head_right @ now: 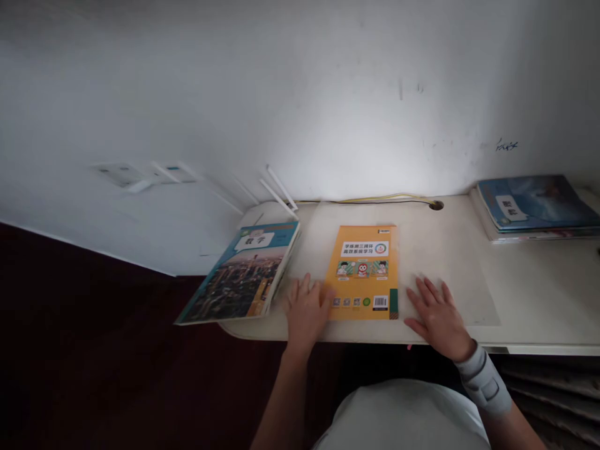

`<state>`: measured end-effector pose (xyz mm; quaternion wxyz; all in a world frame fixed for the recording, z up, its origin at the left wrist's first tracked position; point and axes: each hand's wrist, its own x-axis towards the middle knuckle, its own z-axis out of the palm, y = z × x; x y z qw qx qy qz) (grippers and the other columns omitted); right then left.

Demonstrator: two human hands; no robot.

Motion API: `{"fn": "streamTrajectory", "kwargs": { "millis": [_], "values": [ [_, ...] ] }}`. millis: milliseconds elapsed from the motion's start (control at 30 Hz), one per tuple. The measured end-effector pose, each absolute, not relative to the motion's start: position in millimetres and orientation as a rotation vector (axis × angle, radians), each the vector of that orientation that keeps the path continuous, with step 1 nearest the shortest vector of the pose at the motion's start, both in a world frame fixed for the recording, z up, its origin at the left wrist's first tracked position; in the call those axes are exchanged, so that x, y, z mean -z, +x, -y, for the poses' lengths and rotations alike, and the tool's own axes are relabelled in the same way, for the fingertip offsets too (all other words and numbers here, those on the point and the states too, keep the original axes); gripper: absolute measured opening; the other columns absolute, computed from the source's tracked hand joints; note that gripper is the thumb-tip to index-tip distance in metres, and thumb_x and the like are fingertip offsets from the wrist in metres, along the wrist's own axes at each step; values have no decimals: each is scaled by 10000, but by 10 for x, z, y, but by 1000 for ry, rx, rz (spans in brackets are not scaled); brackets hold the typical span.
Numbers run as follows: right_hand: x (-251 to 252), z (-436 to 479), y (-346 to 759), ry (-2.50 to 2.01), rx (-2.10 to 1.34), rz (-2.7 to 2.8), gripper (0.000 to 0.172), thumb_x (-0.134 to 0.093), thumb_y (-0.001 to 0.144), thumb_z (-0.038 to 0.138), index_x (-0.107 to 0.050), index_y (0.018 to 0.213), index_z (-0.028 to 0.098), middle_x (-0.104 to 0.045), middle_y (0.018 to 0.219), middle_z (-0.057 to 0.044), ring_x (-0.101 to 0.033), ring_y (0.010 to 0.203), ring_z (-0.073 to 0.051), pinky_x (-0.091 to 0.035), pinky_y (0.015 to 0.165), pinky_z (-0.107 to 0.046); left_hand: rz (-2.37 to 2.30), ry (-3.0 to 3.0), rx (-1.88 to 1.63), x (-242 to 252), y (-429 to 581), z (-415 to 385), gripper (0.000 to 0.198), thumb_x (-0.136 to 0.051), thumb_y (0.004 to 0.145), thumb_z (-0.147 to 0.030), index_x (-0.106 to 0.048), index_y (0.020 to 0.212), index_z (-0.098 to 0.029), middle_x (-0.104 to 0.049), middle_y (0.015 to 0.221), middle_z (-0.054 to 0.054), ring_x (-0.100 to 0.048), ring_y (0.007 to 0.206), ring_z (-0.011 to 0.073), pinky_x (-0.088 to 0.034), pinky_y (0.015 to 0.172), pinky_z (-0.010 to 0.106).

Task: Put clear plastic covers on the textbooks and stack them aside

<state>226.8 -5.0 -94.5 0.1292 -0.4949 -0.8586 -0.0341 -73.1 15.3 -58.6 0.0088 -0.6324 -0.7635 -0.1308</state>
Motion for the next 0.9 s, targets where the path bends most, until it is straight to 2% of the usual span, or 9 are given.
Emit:
{"fn": "streamTrajectory", "kwargs": {
  "millis": [200, 400, 500, 600, 667, 733, 800, 833, 900],
  "values": [
    [949, 53, 2274, -1424, 110, 2483, 517, -429, 877, 465, -434, 1334, 224, -359, 1432, -130, -296, 1321, -280, -203, 1038, -519, 2432, -2000, 396, 583, -681, -109, 421, -421, 858, -380, -587, 1158, -135, -398, 1399, 171, -267, 1324, 367, -228, 1011, 626],
    [949, 53, 2272, -1433, 115, 2492, 511, -417, 882, 464, -438, 1331, 221, -357, 1435, -124, -295, 1323, -279, -209, 1039, -511, 2476, -2007, 667, 544, -673, -113, 384, -443, 842, -332, -599, 1128, -129, -415, 1387, 172, -258, 1331, 360, -175, 1037, 623],
    [964, 49, 2278, -1431, 102, 2479, 520, -417, 878, 475, -430, 1339, 234, -355, 1436, -120, -286, 1328, -273, -198, 1045, -506, 2489, -2126, 1116, 484, -687, -56, 440, -460, 834, -336, -536, 1216, -132, -429, 1380, 160, -283, 1331, 317, -191, 1078, 544],
    [957, 47, 2272, -1442, 88, 2476, 519, -421, 877, 470, -428, 1341, 240, -357, 1436, -118, -282, 1330, -274, -193, 1047, -507, 2303, -2448, 1810, 436, -592, 41, 608, -458, 845, -397, -309, 1394, -184, -378, 1424, 122, -344, 1308, 271, -323, 1054, 430],
    [933, 53, 2251, -1450, 78, 2479, 516, -434, 873, 458, -433, 1338, 234, -356, 1435, -124, -284, 1329, -279, -199, 1044, -513, 2070, -2638, 2060, 433, -428, 82, 711, -477, 843, -414, -152, 1445, -222, -283, 1474, 112, -323, 1320, 265, -359, 1036, 392],
    [899, 61, 2225, -1449, 65, 2474, 512, -448, 868, 448, -446, 1327, 221, -367, 1427, -132, -294, 1323, -285, -212, 1040, -519, 1936, -2720, 1983, 453, -199, 81, 760, -488, 851, -382, -49, 1454, -236, -170, 1511, 110, -244, 1354, 258, -317, 1067, 390],
    [865, 68, 2218, -1440, 49, 2432, 495, -445, 872, 426, -459, 1313, 201, -399, 1405, -139, -322, 1309, -276, -228, 1041, -512, 1837, -2728, 1739, 477, 51, 45, 722, -440, 885, -305, 2, 1453, -242, -82, 1527, 106, -161, 1379, 246, -255, 1097, 411],
    [853, 69, 2232, -1440, 42, 2386, 480, -436, 878, 405, -463, 1306, 189, -426, 1385, -142, -346, 1297, -263, -236, 1045, -501, 1751, -2737, 1606, 486, 171, 21, 676, -397, 901, -258, -7, 1453, -245, -60, 1529, 103, -125, 1386, 245, -235, 1103, 429],
    [844, 69, 2310, -1472, 56, 2240, 449, -415, 887, 342, -460, 1298, 168, -487, 1329, -143, -402, 1259, -236, -249, 1052, -473, 1530, -2792, 1320, 493, 385, -28, 596, -338, 902, -167, -120, 1448, -263, -81, 1529, 88, -74, 1390, 263, -218, 1099, 479]
  ]
}}
